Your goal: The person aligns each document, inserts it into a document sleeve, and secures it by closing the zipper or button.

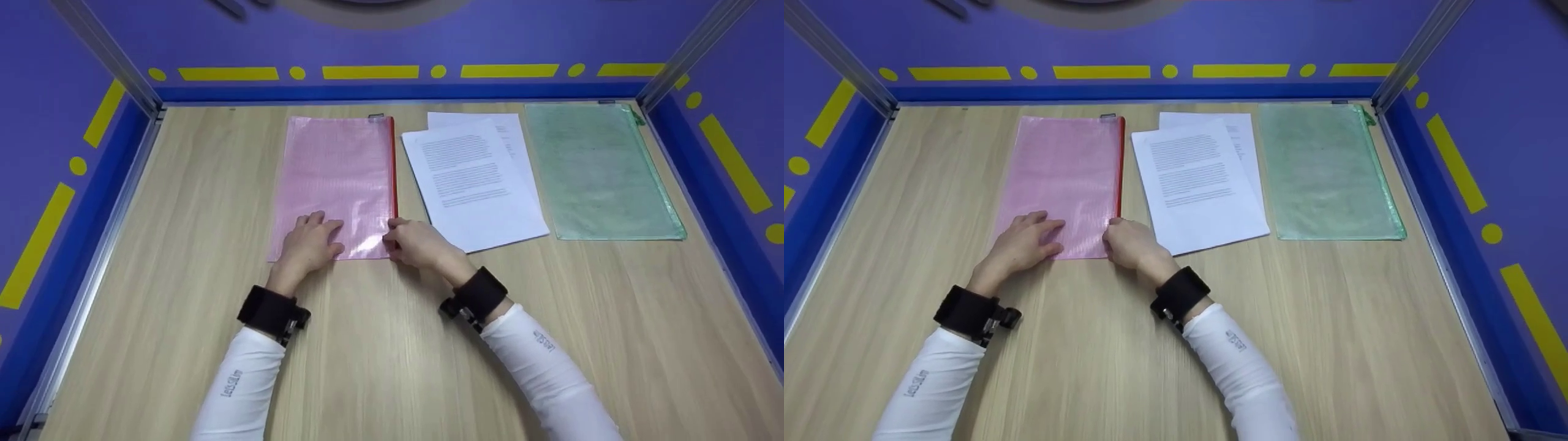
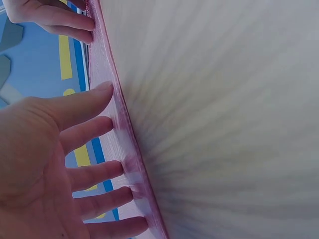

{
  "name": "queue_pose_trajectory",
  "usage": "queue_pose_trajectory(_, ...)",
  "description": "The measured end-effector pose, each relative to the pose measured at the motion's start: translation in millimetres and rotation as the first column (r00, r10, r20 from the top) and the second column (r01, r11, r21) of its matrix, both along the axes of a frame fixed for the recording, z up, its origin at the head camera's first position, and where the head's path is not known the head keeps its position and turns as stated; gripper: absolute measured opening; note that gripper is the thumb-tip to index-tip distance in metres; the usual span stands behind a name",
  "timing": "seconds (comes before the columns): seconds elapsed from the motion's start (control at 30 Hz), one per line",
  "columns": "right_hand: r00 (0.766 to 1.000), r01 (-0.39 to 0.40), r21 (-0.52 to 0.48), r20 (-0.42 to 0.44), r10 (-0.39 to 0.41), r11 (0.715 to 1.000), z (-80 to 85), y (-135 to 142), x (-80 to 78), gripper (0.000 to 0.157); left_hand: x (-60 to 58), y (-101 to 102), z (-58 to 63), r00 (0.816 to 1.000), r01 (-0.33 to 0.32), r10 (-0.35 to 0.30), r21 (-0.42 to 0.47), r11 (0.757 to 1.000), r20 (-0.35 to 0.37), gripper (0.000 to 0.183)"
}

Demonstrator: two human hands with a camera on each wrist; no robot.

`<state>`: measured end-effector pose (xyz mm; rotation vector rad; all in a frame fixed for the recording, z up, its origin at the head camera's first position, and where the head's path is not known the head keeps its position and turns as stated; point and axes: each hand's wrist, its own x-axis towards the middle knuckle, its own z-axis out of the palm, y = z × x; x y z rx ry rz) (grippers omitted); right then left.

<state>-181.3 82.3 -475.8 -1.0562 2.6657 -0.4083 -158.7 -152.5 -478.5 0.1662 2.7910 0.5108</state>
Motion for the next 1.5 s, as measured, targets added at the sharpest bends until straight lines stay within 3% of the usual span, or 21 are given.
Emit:
queue_pose_trajectory(0.43,0.999,0.025,0.017,0.034,-0.025,1.0,0.3,-16.6,-2.2,0.013,-3.1,-13.2,2.3,0.999,-0.033,0.033,-0.015,0.999,0.004,0.061)
queue_pose_trajectory(0.7,1.0,0.0,-0.012,0.009,0.0,1.0,-1.5,-22.1,-3.0,0.013,-3.7,-21.0,3.5,0.999,-0.037,0.037,-0.024,0.999,0.011,0.059)
queue_pose_trajectory(1.07,1.0,0.0,0.009,0.023,-0.001,1.0,-8.0,-22.3,1.2,0.035,1.0,-29.1,3.2,0.999,-0.035,0.035,-0.027,0.999,-0.009,0.058)
queue_pose_trajectory(1.2,0.998,0.012,0.009,0.068,-0.012,1.0,-6.2,-19.9,3.1,0.04,1.5,-29.7,1.0,1.0,-0.024,0.023,-0.027,0.999,-0.02,0.057)
queue_pose_trajectory(1.37,0.992,0.034,-0.086,0.126,-0.023,0.996,-4.6,-10.8,-0.5,0.04,2.0,-29.4,0.7,0.999,-0.021,0.02,-0.028,0.999,-0.03,0.056)
queue_pose_trajectory(1.5,0.991,0.08,-0.173,0.118,-0.06,0.982,-2.5,7.8,-6.6,0.037,1.9,-28.4,1.2,0.999,-0.022,0.021,-0.027,0.999,-0.036,0.056)
